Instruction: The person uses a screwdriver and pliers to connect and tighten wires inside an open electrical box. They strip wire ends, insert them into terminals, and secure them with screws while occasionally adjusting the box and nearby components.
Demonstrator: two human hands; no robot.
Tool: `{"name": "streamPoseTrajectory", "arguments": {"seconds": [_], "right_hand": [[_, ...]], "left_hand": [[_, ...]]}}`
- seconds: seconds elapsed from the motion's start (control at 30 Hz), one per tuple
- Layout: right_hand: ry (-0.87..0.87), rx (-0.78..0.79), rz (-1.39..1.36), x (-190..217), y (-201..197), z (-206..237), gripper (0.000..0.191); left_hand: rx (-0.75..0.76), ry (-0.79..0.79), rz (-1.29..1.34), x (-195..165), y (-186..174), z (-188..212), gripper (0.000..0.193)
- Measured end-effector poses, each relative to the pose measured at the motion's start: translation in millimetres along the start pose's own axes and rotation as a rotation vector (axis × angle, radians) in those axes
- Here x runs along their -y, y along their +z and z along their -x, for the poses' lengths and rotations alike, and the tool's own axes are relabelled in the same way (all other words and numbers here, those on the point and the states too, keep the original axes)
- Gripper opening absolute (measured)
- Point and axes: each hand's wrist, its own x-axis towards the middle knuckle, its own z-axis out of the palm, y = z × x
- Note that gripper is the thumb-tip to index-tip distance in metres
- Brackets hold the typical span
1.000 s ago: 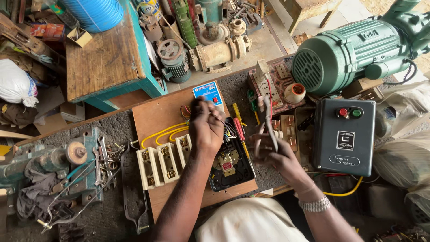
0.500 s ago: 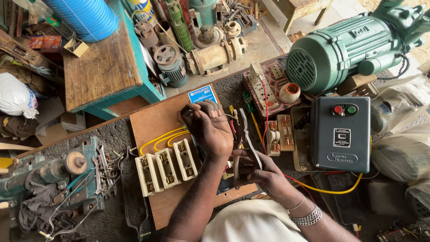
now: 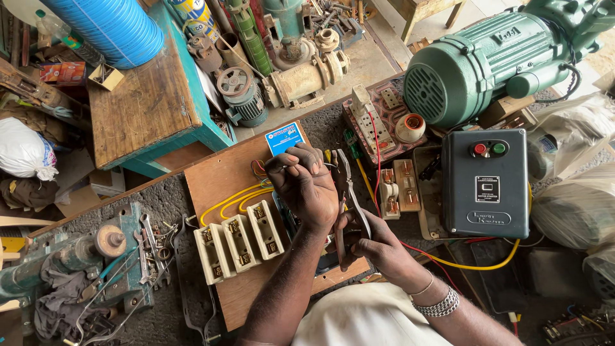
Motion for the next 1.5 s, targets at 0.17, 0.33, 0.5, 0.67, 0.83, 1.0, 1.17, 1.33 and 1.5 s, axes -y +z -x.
{"name": "streamPoseTrajectory", "arguments": {"seconds": [0.17, 0.33, 0.5, 0.67, 0.83, 1.0, 1.17, 1.33, 1.5], "right_hand": [[-0.048, 0.069, -0.004, -0.2, -2.3, 1.2, 0.059], [0.028, -0.053, 0.048, -1.2, 0.2, -0.5, 0.061], [0.067, -0.109, 0.046, -0.3, 0.8, -0.2, 0.061], [-0.096, 0.002, 0.021, -6.8, -3.5, -4.6, 0.034], [-0.109, -0.079, 0.054, -21.4, -6.4, -16.9, 0.032], [-0.295, -0.212, 0.468, -23.0, -12.4, -27.5, 0.015], [-0.115, -0.420, 0.982, -10.2, -41.9, -40.7, 0.023], [-0.012, -0.182, 0.262, -11.5, -60.2, -50.2, 0.054], [0.001, -0.112, 0.084, -4.9, -57.2, -32.5, 0.056]], "left_hand": [[0.033, 0.018, -0.041, 0.9, -0.2, 0.9, 0.013], [0.092, 0.048, -0.068, 4.2, -1.9, 1.9, 0.013], [0.100, 0.057, -0.080, 5.3, -2.0, 2.8, 0.014], [0.102, 0.059, -0.088, 4.2, -0.1, 3.6, 0.016], [0.183, 0.092, -0.133, 3.7, -2.4, 4.1, 0.019], [0.258, 0.111, -0.156, -1.0, -6.8, -0.7, 0.020], [0.102, -0.098, -0.074, -25.9, -30.0, -18.3, 0.015], [-0.107, -0.486, -0.202, -40.5, -66.0, -25.5, 0.009], [-0.292, -0.536, -0.417, -27.8, -85.1, -13.9, 0.011]]}}
